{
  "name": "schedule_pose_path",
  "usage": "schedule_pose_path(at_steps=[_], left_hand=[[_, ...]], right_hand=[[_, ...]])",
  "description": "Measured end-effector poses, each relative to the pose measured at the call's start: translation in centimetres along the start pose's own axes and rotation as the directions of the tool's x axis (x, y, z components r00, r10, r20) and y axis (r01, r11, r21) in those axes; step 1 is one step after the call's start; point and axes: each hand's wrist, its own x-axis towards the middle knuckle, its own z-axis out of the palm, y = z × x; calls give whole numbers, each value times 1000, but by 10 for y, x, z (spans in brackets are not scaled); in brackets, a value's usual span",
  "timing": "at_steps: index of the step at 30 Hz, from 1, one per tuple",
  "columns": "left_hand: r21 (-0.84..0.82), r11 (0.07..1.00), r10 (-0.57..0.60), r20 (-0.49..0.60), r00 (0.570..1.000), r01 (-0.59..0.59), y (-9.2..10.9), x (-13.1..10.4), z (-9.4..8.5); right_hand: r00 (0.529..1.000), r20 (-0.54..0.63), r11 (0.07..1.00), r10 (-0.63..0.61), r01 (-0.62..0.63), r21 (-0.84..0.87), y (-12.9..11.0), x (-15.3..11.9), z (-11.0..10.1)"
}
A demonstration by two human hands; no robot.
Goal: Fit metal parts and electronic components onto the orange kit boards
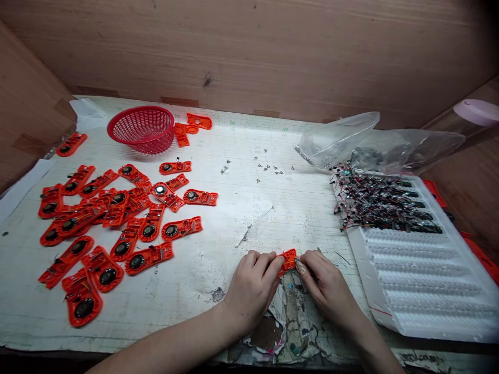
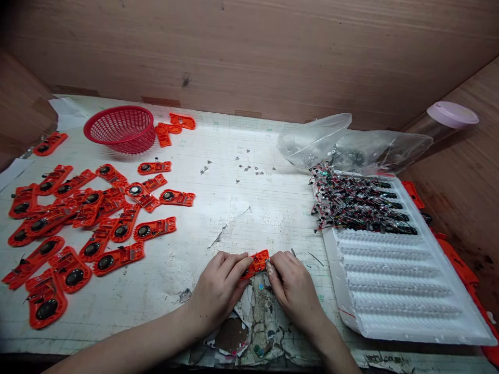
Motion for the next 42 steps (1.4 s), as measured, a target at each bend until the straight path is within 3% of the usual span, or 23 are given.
schedule_pose_path(at_steps=[14, 24, 31, 38, 40, 42], left_hand=[[-53, 999, -8, 8, 1000, 8, -2, 0, -1], [-52, 999, -1, -34, 999, -1, 0, 0, 1], [-43, 999, -3, -36, 999, 1, 1, 0, 2], [-93, 995, -30, -4, 1000, 29, 2, 0, 5], [-102, 995, -16, -13, 1000, 15, 1, 1, 4], [-128, 992, -14, -31, 999, 10, -1, 1, 2]], right_hand=[[965, 201, 975, 169, -133, -180, -15, 16, -11], [942, 159, 846, 297, -182, -502, -37, 23, -7], [932, 227, 907, 282, -181, -381, -31, 20, -11], [895, 221, 857, 386, -260, -444, -42, 21, -4], [876, 215, 824, 431, -285, -489, -45, 23, -8], [867, 281, 870, 412, -282, -405, -40, 24, -19]])
